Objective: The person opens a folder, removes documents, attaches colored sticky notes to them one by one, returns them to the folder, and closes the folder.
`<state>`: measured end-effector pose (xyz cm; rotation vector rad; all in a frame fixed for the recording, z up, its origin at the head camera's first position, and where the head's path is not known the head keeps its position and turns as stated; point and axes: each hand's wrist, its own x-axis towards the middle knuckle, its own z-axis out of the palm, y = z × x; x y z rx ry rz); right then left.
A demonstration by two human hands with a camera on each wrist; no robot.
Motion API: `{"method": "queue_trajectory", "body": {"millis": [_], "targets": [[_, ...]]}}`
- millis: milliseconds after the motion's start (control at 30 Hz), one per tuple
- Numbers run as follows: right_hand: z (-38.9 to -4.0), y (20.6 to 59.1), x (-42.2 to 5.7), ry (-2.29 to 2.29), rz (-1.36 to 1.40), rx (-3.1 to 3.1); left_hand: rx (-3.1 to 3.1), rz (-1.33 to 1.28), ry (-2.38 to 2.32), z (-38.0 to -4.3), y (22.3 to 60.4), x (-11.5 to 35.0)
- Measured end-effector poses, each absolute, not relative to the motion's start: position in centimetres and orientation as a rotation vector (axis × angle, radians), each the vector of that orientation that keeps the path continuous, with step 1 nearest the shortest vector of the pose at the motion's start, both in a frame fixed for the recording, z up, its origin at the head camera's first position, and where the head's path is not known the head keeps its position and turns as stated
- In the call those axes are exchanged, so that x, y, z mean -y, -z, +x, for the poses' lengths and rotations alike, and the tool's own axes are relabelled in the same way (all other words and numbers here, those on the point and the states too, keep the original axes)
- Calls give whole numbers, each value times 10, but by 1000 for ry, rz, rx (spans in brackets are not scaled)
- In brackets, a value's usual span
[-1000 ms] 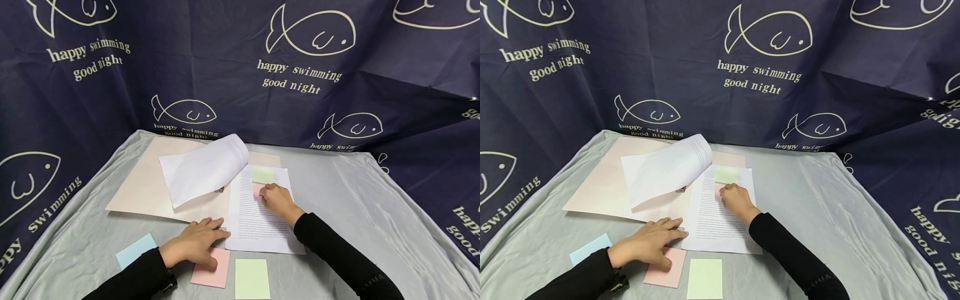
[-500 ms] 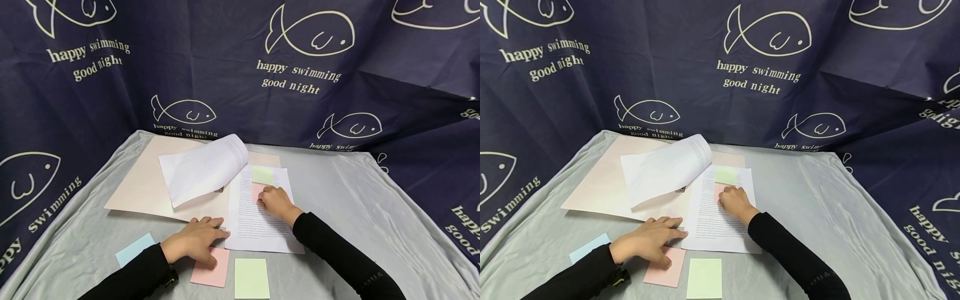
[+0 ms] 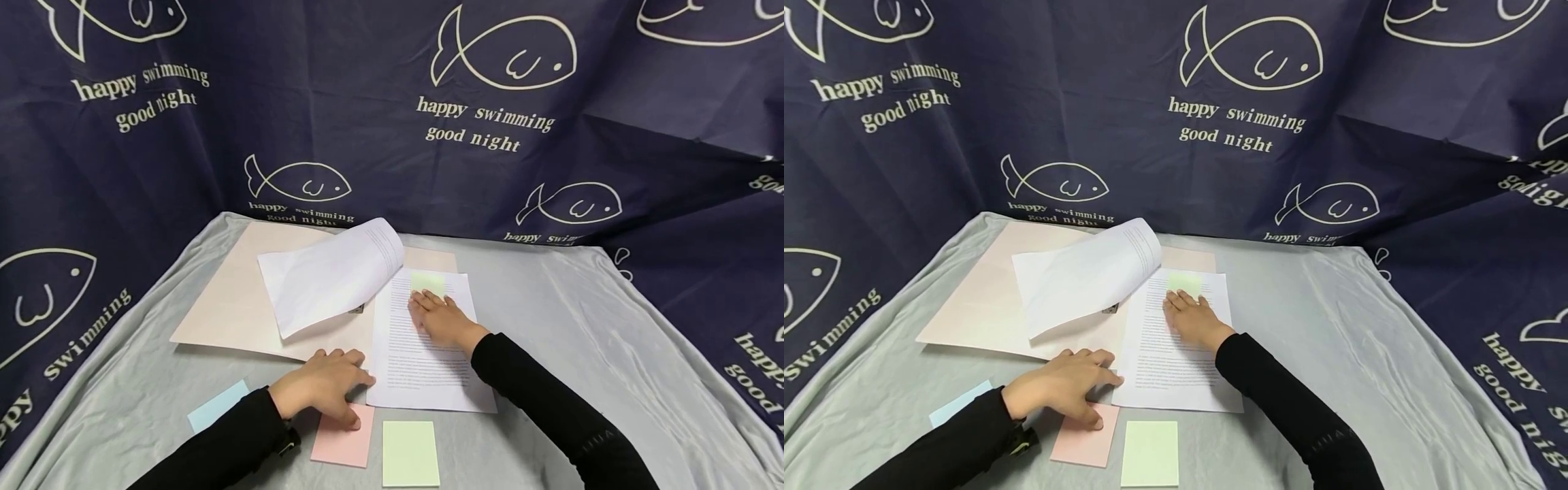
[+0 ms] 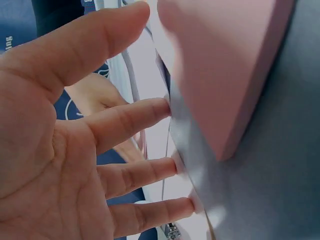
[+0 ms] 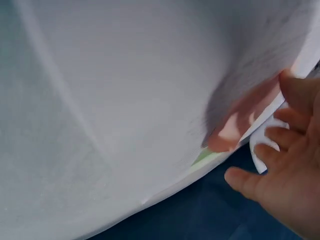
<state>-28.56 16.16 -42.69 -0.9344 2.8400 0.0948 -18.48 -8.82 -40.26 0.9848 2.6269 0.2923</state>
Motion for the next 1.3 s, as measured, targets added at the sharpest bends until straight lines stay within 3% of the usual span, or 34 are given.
{"method": "queue_trajectory", "body": {"millis": [600, 1300], "targets": [[-294, 427, -169, -34, -913, -2700, -2708, 1166, -422, -226, 420, 79], [-292, 432, -184, 126, -995, -2739, -2660, 1119, -278, -232, 424, 74]]}}
